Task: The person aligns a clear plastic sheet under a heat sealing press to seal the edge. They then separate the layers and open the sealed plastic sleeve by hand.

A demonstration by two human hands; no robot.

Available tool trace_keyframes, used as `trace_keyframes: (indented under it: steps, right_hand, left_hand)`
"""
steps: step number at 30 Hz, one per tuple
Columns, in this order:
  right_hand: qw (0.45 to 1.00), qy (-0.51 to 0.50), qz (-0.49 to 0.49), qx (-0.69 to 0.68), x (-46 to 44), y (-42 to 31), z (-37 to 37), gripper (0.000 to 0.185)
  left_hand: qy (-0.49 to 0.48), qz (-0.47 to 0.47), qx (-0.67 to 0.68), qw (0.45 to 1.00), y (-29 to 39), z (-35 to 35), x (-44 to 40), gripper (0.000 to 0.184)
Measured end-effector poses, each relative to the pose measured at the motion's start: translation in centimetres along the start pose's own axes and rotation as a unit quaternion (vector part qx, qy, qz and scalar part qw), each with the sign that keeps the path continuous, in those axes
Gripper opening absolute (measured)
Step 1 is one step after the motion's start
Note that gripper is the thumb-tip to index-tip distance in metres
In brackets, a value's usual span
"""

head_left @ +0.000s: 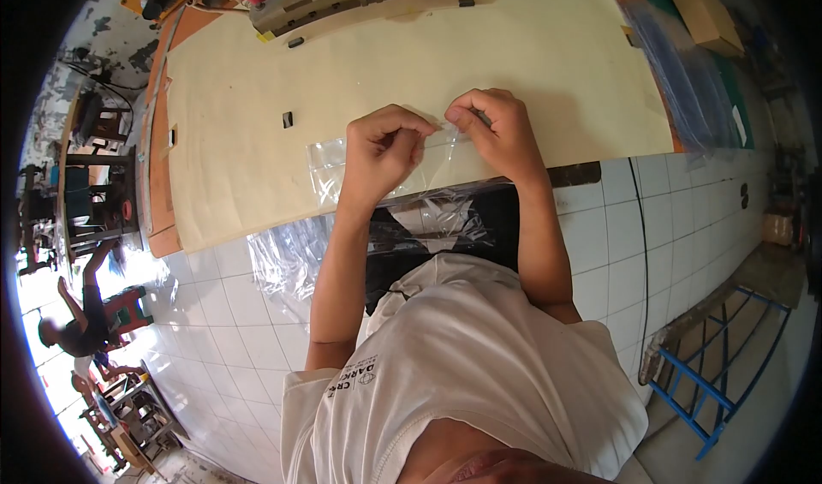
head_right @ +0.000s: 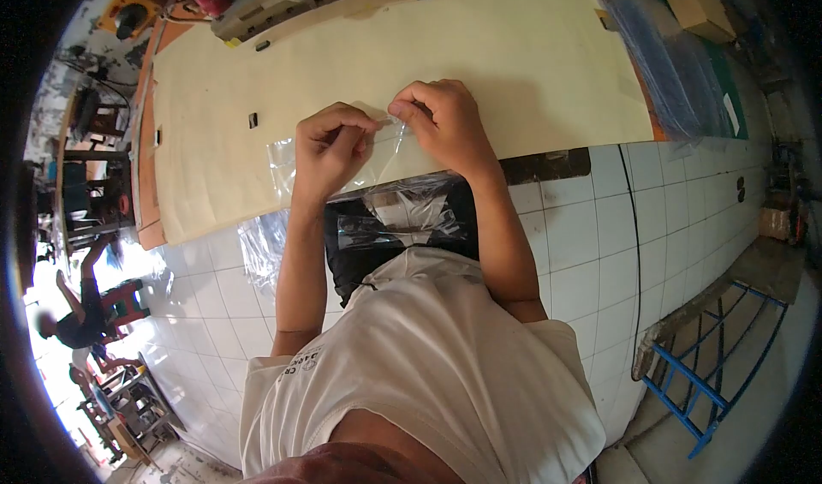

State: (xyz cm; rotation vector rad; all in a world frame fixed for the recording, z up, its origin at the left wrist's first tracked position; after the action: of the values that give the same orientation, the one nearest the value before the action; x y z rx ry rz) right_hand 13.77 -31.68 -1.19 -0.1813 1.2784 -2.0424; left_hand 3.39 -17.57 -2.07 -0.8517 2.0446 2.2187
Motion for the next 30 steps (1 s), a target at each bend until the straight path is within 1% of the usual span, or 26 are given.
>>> trace_keyframes:
  steps: [4, 6, 7, 9, 11, 13, 14, 16, 17, 18, 19, 20, 21, 22, 23, 25, 26, 27, 29, 30]
  right_hand:
    - [0.999, 0.032, 0.014, -0.023, 0.0, -0.1, 0.0, 0.013]
    - [0.999, 0.027, 0.009, -0.030, 0.0, -0.2, 0.0, 0.014]
    - [0.999, 0.028, 0.010, -0.030, 0.0, -0.4, 0.1, 0.014]
    - [0.999, 0.011, 0.004, -0.039, -0.1, -0.6, 0.2, 0.015]
    - [0.999, 0.015, 0.012, -0.039, -0.1, -0.5, 0.2, 0.015]
    - [0.999, 0.017, 0.019, -0.039, 0.0, -0.3, 0.1, 0.015]
    - [0.999, 0.024, 0.023, -0.037, 0.0, -0.2, 0.0, 0.016]
    - [0.998, 0.031, 0.028, -0.038, -0.1, -0.1, 0.0, 0.016]
    - [0.999, 0.029, 0.030, -0.034, 0.0, -0.2, 0.1, 0.016]
    - [0.999, 0.028, 0.030, -0.032, -0.1, -0.2, 0.1, 0.016]
    - [0.999, 0.028, 0.028, -0.034, -0.1, -0.2, 0.1, 0.016]
    - [0.999, 0.024, 0.029, -0.038, -0.2, -0.2, 0.1, 0.015]
    - [0.998, 0.020, 0.029, -0.042, -0.2, -0.2, 0.1, 0.015]
    - [0.999, 0.020, 0.027, -0.043, -0.1, -0.3, 0.2, 0.015]
    - [0.999, 0.005, 0.012, -0.033, -0.1, -0.4, 0.3, 0.014]
    - [1.000, -0.010, -0.004, -0.024, -0.1, -0.2, 0.1, 0.012]
    - [1.000, -0.009, -0.001, -0.019, -0.1, 0.0, 0.1, 0.012]
    - [1.000, -0.009, 0.002, -0.013, -0.1, 0.0, 0.0, 0.012]
    - [1.000, -0.013, -0.008, -0.027, 0.0, -0.3, 0.0, 0.012]
    - [0.999, -0.014, -0.019, -0.040, 0.0, -0.3, 0.1, 0.012]
  left_hand:
    - [0.020, -0.015, 0.021, 0.999, 0.4, 0.1, 0.1, 0.021]
    - [0.030, -0.112, -0.017, 0.993, 1.7, 0.6, 0.6, 0.019]
    - [0.029, -0.114, -0.017, 0.993, 2.4, 0.6, 1.1, 0.019]
    - [-0.013, -0.168, -0.036, 0.985, 5.1, 0.3, 2.8, 0.020]
    - [-0.096, -0.190, 0.006, 0.977, 6.8, 0.0, 5.5, 0.020]
    - [-0.152, -0.122, 0.090, 0.977, 7.5, -0.4, 8.3, 0.021]
    - [-0.152, -0.120, 0.089, 0.977, 7.4, 0.1, 9.4, 0.021]
    - [-0.207, 0.075, 0.085, 0.972, 3.7, 1.5, 13.1, 0.022]
    - [-0.139, 0.208, 0.022, 0.968, 0.4, 4.0, 16.5, 0.022]
    - [-0.070, 0.337, -0.043, 0.938, -3.1, 7.2, 20.6, 0.023]
    - [-0.017, 0.317, -0.083, 0.945, -4.8, 9.5, 23.1, 0.025]
    - [0.028, 0.341, -0.182, 0.922, -5.7, 11.7, 25.4, 0.025]
    - [0.032, 0.326, -0.292, 0.898, -6.5, 13.9, 27.6, 0.027]
    - [0.031, 0.324, -0.375, 0.868, -7.5, 16.3, 30.3, 0.032]
    - [0.016, 0.331, -0.444, 0.832, -7.4, 17.8, 31.9, 0.052]
    - [0.079, 0.398, -0.438, 0.802, -7.3, 19.8, 34.5, 0.072]
    - [0.059, 0.267, -0.465, 0.842, -6.9, 19.9, 34.6, 0.084]
    - [0.060, 0.268, -0.465, 0.842, -6.6, 19.9, 34.2, 0.084]
    - [0.064, 0.380, -0.333, 0.861, -5.9, 18.6, 32.0, 0.079]
    - [0.023, 0.394, -0.252, 0.884, -5.0, 17.1, 29.8, 0.067]
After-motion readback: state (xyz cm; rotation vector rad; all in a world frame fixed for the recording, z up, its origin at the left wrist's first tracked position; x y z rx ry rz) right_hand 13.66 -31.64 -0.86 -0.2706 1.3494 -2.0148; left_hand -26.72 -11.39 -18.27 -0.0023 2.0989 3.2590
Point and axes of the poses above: each hand's wrist, its own x-axis away from the middle knuckle, its own z-axis out of the back of the hand, y = z × x, the point moved 5 cm from there along -x, towards the middle knuckle, and after that the axes turned 11 degrees about -z, right-handed, at the moved point
